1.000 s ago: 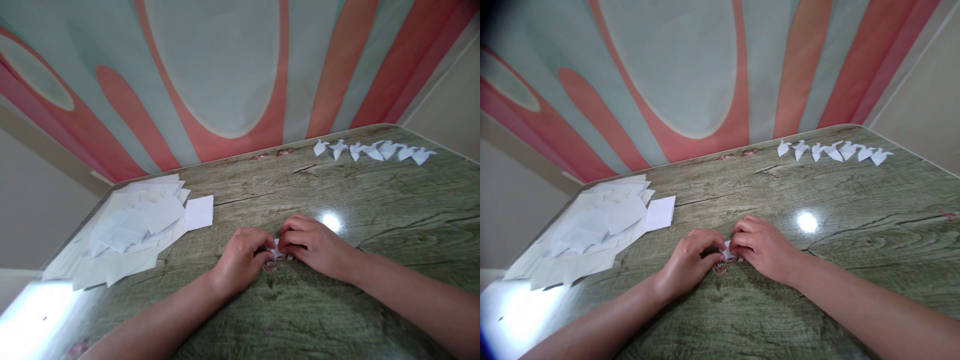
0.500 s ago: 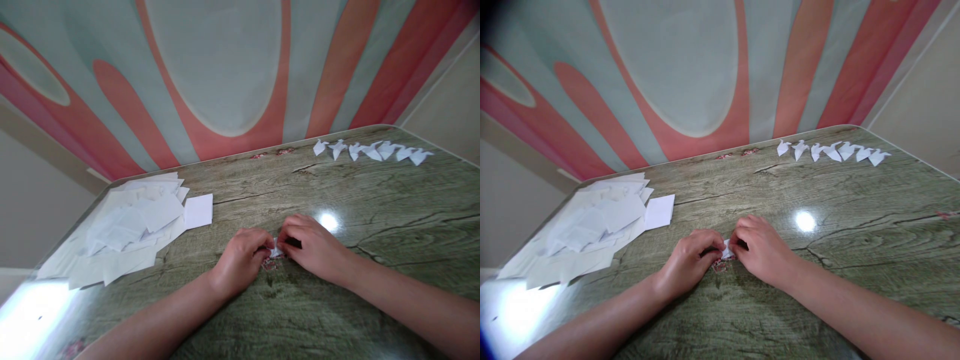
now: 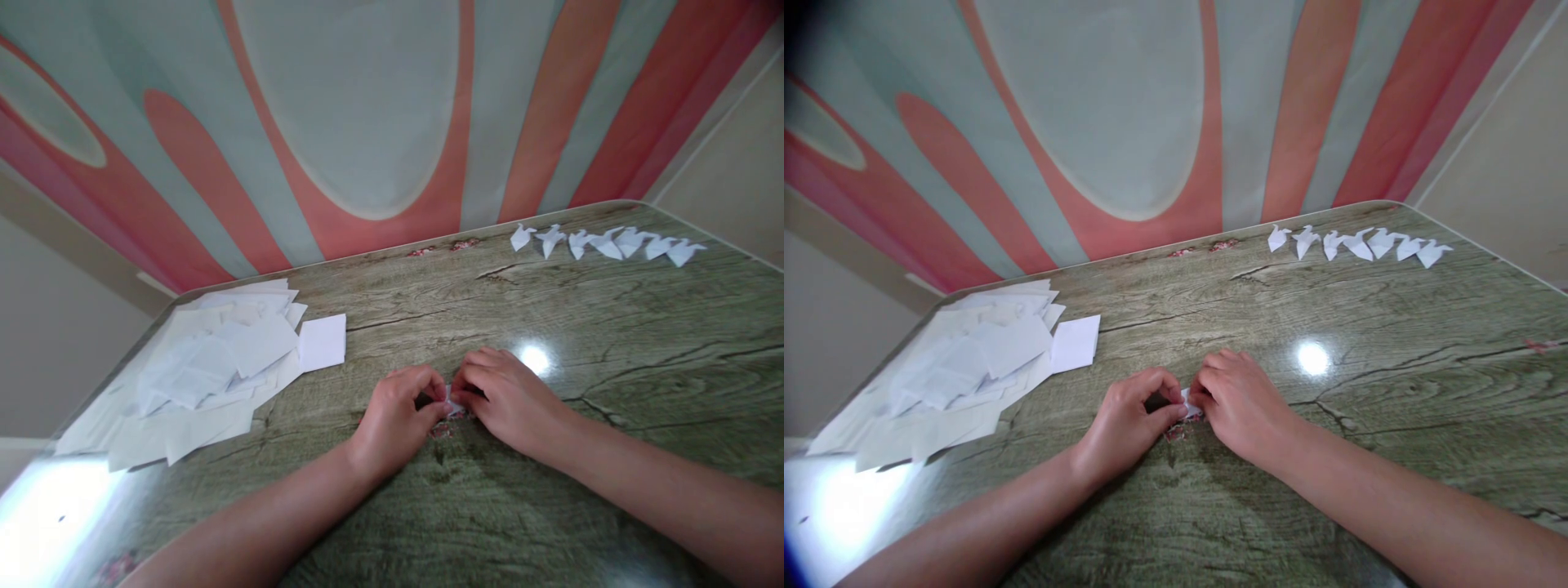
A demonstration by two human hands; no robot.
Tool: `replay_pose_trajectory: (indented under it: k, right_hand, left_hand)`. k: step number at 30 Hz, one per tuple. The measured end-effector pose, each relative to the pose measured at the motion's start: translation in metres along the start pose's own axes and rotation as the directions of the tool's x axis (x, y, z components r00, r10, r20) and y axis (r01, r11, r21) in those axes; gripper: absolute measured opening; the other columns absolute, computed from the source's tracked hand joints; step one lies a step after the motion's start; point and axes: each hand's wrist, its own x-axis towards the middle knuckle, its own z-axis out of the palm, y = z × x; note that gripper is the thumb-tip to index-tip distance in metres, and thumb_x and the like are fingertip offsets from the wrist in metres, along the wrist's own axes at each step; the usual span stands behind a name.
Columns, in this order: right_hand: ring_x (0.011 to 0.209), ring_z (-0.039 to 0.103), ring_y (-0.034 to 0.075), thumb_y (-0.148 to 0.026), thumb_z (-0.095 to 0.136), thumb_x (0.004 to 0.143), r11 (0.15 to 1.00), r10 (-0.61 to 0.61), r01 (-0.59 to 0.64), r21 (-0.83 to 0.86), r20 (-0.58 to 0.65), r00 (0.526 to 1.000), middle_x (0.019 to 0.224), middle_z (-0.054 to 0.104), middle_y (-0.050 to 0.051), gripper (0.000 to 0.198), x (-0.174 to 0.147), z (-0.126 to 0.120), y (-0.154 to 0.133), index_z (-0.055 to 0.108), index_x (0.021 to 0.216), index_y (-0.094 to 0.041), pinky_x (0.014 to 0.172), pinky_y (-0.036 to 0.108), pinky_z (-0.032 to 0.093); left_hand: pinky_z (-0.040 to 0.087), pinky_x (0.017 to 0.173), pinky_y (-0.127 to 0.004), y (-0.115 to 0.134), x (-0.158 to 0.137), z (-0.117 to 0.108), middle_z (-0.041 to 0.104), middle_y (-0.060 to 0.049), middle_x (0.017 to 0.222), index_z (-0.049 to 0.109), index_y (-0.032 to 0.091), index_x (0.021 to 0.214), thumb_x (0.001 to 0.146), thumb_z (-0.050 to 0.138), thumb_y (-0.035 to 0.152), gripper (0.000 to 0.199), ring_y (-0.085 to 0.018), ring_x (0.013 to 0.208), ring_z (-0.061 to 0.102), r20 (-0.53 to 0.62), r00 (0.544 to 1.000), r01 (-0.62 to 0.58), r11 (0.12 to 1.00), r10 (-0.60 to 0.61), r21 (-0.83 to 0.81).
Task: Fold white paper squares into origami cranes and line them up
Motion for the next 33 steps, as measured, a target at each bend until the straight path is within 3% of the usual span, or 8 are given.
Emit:
replay_pose_trajectory:
  k: [8, 20, 27, 33]
  right_hand:
    - [0.082, 0.054, 0.02, -0.02, 0.065, 0.083, 1.0, 0.03, -0.03, 0.001, -0.02, 0.999, 0.077, 0.062, 0.002, 0.008, -0.001, 0.0, -0.002, 0.066, 0.075, -0.019, 0.074, 0.034, 0.037]
    - [0.078, 0.054, 0.017, -0.018, 0.065, 0.084, 0.995, -0.06, 0.067, 0.079, -0.099, 0.993, 0.076, 0.062, 0.0, 0.008, -0.01, 0.0, 0.01, 0.062, 0.076, -0.018, 0.071, 0.032, 0.038]
    - [0.083, 0.054, 0.019, -0.015, 0.048, 0.092, 0.962, -0.269, 0.268, -0.053, -0.026, 0.963, 0.083, 0.063, 0.005, 0.023, -0.02, -0.011, 0.004, 0.069, 0.085, -0.02, 0.073, 0.034, 0.042]
    - [0.087, 0.052, 0.021, -0.015, 0.052, 0.089, 0.961, -0.21, 0.215, -0.174, 0.044, 0.977, 0.087, 0.061, 0.005, 0.021, -0.021, -0.016, 0.0, 0.071, 0.092, -0.024, 0.076, 0.037, 0.042]
  left_hand:
    - [0.045, 0.075, -0.027, 0.001, 0.0, 0.002, 0.064, 0.003, 0.075, 0.058, 0.019, 0.076, 0.073, 0.066, 0.007, 0.015, -0.014, 0.077, 0.06, -0.025, 0.999, -0.043, 0.998, 0.044, 0.036]
    - [0.045, 0.075, -0.028, -0.002, -0.003, 0.003, 0.064, 0.001, 0.076, 0.058, 0.019, 0.077, 0.076, 0.062, 0.008, 0.012, -0.015, 0.079, 0.06, -0.009, 0.998, -0.067, 0.996, 0.067, 0.061]
    - [0.046, 0.073, -0.027, -0.001, -0.004, 0.004, 0.062, 0.001, 0.075, 0.057, 0.018, 0.075, 0.078, 0.058, 0.005, 0.014, -0.015, 0.078, 0.058, -0.012, 0.993, -0.114, 0.991, 0.115, 0.076]
    - [0.047, 0.075, -0.029, -0.004, -0.006, 0.003, 0.063, -0.002, 0.078, 0.06, 0.017, 0.078, 0.083, 0.054, 0.007, 0.013, -0.016, 0.08, 0.059, 0.016, 0.978, -0.207, 0.973, 0.206, 0.105]
